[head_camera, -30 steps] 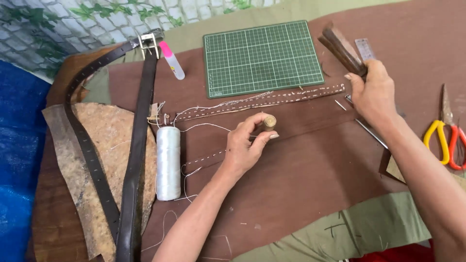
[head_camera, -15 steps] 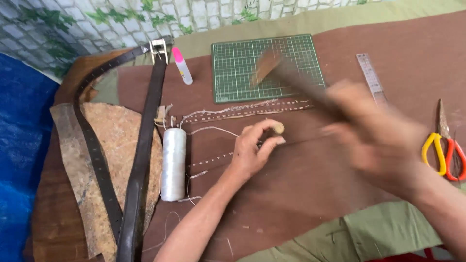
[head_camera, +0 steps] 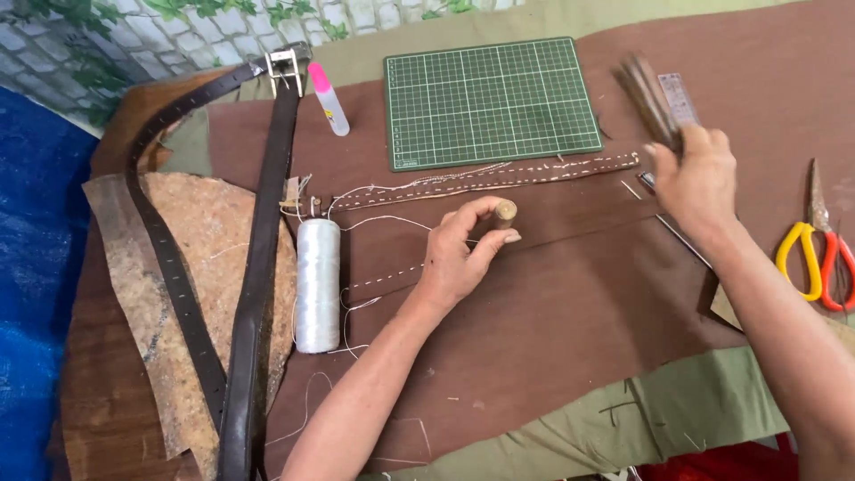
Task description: Punching a series of holes in a leather strip using a hand punch and a wooden mallet for future stitching.
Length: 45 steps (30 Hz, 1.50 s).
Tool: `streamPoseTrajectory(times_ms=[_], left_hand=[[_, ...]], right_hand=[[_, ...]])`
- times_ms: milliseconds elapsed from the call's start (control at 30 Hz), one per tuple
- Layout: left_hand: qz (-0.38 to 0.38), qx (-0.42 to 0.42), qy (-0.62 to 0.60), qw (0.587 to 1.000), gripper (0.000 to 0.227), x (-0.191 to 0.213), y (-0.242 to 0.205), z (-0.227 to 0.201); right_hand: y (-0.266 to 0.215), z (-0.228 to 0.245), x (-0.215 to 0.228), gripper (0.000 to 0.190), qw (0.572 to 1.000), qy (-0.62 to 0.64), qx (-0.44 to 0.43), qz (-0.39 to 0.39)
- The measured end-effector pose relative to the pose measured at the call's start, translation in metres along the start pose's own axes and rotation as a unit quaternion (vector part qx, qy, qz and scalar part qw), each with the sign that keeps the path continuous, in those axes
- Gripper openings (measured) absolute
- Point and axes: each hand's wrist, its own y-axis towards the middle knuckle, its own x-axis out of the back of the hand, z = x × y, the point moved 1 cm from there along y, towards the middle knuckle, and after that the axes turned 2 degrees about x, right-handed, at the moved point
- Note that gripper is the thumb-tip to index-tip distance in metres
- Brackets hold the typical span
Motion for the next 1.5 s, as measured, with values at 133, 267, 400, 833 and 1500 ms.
streamPoseTrajectory(times_ms=[133,267,400,833,1500], left_hand=[[0.008,-0.009,-0.027,1.000,0.026,0.001,0.001,0.002],[0.018,-0.007,-0.045,0.999,0.025,0.000,0.002,-0.003],[0.008,0.032,0.044,0.999,0.026,0.000,-0.001,0.001],[0.068,0.018,0.190,0.979,0.039,0.019,-0.002,0.043],[0.167,0.025,0.294,0.941,0.048,0.024,-0.012,0.089]], right_hand=[[-0.029,-0.097,-0.056,0.042,0.964,-0.263,-0.038,0.021],[-0.021,0.006,0.014,0.043,0.985,-0.172,0.021,0.020],[-0.003,0.169,0.095,0.065,0.893,0.359,0.057,0.266],[-0.007,0.209,0.047,0.039,0.893,0.408,0.066,0.177],[-0.024,0.191,0.083,0.012,0.887,0.456,0.076,-0.013]])
